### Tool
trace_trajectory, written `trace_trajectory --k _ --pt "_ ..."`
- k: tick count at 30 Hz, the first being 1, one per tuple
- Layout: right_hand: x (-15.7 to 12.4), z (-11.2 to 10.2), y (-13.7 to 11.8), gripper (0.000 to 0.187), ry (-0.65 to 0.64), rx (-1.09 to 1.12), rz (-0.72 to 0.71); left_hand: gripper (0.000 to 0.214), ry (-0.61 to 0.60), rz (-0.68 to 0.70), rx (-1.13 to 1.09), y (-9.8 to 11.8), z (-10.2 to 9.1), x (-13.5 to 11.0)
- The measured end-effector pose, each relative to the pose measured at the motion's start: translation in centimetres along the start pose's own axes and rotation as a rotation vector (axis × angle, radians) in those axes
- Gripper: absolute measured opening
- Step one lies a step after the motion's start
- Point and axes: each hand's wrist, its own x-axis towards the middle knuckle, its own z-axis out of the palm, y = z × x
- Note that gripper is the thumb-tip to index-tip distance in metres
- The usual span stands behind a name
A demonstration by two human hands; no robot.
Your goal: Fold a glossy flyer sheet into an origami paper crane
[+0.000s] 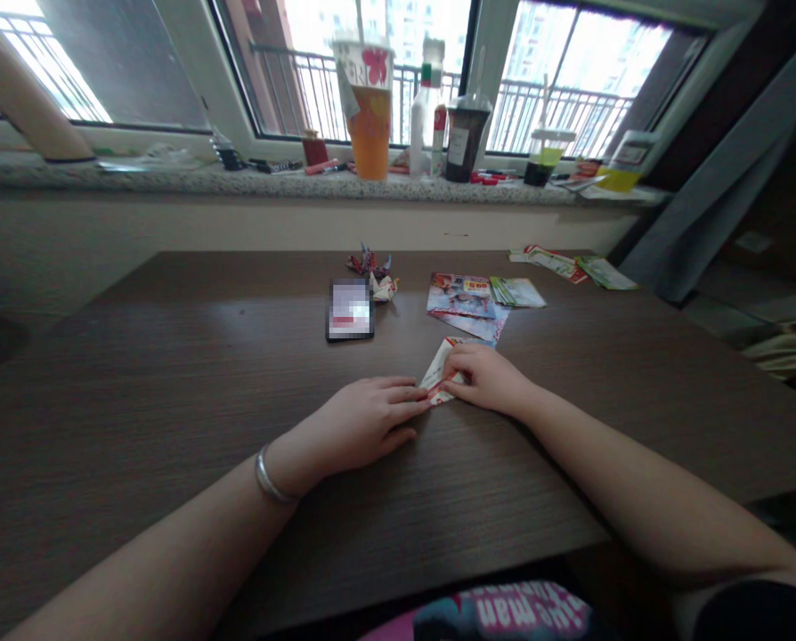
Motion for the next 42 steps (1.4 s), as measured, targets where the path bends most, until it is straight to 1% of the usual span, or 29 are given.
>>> trace_trajectory --k 3,7,11,17,23,33,42 --pt "0.1 0.2 0.3 0.012 0.007 0.037 0.030 0.043 0.011 0.006 0.002 0.0 -0.1 -0.1" --pt "0.2 0.4 0.4 0.009 -0.022 0.071 0.072 0.040 0.027 0.009 0.031 -0.1 -0.1 -0.2" --pt "0.5 0.4 0.3 0.009 -0.052 0.057 0.123 0.040 0.048 0.009 0.066 0.0 0.1 -0.2" --pt "0.7 0.1 0.1 0.010 -0.096 0.034 0.169 0.038 0.043 -0.003 0.067 0.1 0.0 -0.1" --pt "0.9 0.0 0.1 0.010 -0.106 -0.009 0.157 0.034 0.037 0.016 0.030 0.2 -0.4 -0.1" --pt "0.9 0.1 0.5 0.011 -0.130 -0.056 0.128 0.029 -0.002 -0.032 -0.016 0.2 -0.7 -0.2" --pt "0.7 0.2 0.6 0.012 -0.126 -0.068 0.096 0.027 -0.010 -0.032 -0.070 0.1 -1.1 -0.2"
